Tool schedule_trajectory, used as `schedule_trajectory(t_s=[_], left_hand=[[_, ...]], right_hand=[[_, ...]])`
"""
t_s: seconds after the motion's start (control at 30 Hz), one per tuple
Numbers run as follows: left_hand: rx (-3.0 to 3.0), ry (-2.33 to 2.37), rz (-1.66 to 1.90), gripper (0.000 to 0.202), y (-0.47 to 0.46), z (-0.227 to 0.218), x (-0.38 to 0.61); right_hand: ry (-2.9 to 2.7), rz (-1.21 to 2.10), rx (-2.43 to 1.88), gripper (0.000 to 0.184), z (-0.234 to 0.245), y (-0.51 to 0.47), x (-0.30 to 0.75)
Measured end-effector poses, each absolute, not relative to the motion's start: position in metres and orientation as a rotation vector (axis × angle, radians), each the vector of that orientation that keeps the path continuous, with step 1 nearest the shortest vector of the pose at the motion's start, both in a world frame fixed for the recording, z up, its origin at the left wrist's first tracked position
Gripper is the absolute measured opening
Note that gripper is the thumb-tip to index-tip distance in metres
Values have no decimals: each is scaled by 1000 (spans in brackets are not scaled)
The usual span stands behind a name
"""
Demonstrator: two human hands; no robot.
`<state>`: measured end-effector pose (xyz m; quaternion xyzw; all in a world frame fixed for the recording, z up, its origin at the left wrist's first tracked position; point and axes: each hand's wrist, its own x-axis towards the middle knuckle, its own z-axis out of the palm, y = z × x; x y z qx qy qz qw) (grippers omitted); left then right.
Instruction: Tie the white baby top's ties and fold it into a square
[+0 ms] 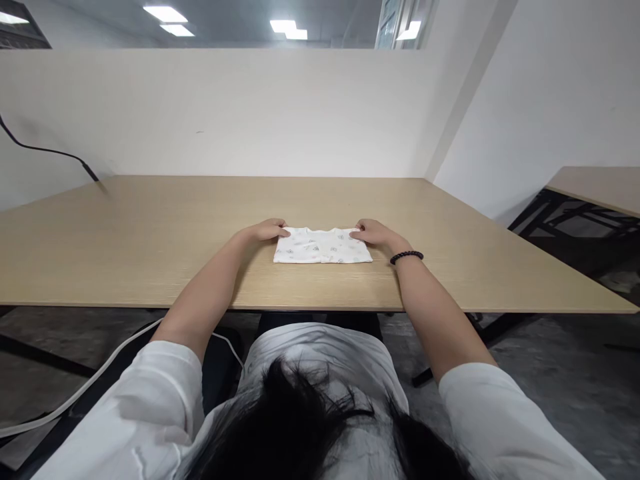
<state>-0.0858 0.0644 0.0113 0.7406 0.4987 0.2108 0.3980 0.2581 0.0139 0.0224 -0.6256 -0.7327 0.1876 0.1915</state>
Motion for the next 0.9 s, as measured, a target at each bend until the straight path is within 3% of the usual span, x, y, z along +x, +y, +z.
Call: schedule_trajectory(t_s=[0.37, 0.53, 0.77, 0.9], left_hand=[[1604, 1057, 779, 45, 61, 21, -91], [1504, 1105, 850, 36, 64, 19, -94], [1484, 1208, 809, 21, 68, 18, -95], [1561, 1421, 762, 22, 65, 17, -91]], right_hand=[[-1610, 1151, -1295, 19, 21, 14, 263], [-1510, 1239, -1243, 9, 21, 18, 264], [-1552, 1129, -1371, 4, 22, 18, 263], [-1658, 734, -1679, 13, 19, 18, 260]])
